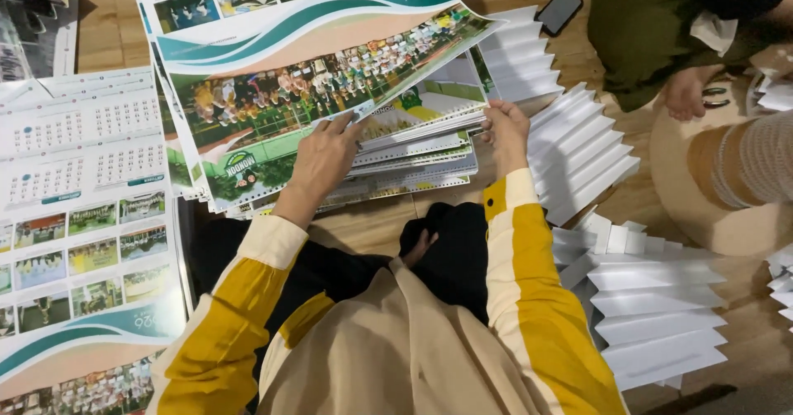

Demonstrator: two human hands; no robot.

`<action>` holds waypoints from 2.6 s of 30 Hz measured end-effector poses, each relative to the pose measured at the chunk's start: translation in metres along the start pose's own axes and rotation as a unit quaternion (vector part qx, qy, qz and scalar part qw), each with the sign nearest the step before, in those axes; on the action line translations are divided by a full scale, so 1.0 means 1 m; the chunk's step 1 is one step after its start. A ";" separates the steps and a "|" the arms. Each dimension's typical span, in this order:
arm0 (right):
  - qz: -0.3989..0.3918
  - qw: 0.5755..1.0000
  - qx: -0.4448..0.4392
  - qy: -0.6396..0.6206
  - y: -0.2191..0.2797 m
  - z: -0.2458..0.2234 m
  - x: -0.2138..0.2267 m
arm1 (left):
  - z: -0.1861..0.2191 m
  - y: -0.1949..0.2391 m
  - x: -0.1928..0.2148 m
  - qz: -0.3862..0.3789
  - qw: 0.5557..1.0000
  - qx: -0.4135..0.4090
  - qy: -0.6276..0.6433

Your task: The person sits on the floor and assembles wall calendars by inserting metal spiral rings into the punched holes at the top of the pages. They handle the calendars and rings by hand, repeatedly opening the rings to thread them through the paper and then closing them to secure the pages together.

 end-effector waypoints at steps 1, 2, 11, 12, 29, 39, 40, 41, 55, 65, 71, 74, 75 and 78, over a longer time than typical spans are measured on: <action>-0.002 1.000 0.001 0.003 -0.003 -0.002 0.001 | 0.001 0.000 0.002 0.001 1.000 0.003 0.001; -0.016 0.999 -0.050 -0.012 -0.004 0.007 0.000 | 0.003 0.000 0.005 0.007 1.000 0.003 0.012; 0.054 0.992 0.008 0.111 -0.016 -0.006 0.002 | 0.012 0.002 0.001 0.049 0.998 -0.018 -0.032; 0.076 0.983 0.049 0.163 -0.025 -0.010 0.004 | 0.016 0.001 0.000 0.063 0.997 -0.031 -0.045; 0.024 0.929 0.228 0.292 0.036 -0.068 0.013 | 0.008 -0.016 0.075 0.181 0.984 0.003 -0.003; -0.008 0.993 0.041 0.111 0.020 -0.037 0.011 | 0.026 -0.003 0.031 0.100 0.993 -0.066 0.004; -0.008 0.993 0.041 0.111 0.021 -0.039 0.014 | 0.027 -0.003 0.033 0.100 0.993 -0.066 0.004; -0.049 0.997 -0.005 0.055 0.023 -0.033 0.009 | 0.027 -0.004 0.034 0.093 0.994 -0.064 0.008; -0.112 0.989 -0.047 0.081 0.003 -0.026 0.009 | 0.024 -0.003 0.021 0.053 0.997 -0.050 -0.004; -0.067 0.943 0.256 0.205 0.029 -0.106 -0.026 | 0.040 -0.012 0.008 0.131 0.983 -0.064 -0.111; -0.113 0.939 0.307 0.103 0.071 -0.142 -0.034 | 0.021 -0.026 0.009 0.186 0.973 -0.041 -0.133; -0.050 0.962 0.225 0.144 0.023 -0.089 -0.004 | 0.017 -0.023 0.046 0.202 0.974 -0.030 -0.100; -0.019 0.969 0.161 0.185 0.000 -0.059 0.010 | 0.017 -0.020 0.061 0.207 0.975 -0.024 -0.081; -0.071 0.989 0.068 0.109 0.040 -0.055 0.009 | 0.016 -0.013 0.062 0.203 0.976 -0.047 -0.066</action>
Point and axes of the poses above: each hand's wrist, its own y-axis away from the middle knuckle, its own x-axis out of the back of the hand, z = x × y, the point moved 9 cm from there along -y, towards the middle knuckle, and after that the axes turned 7 degrees about y, right-handed, at the moved point
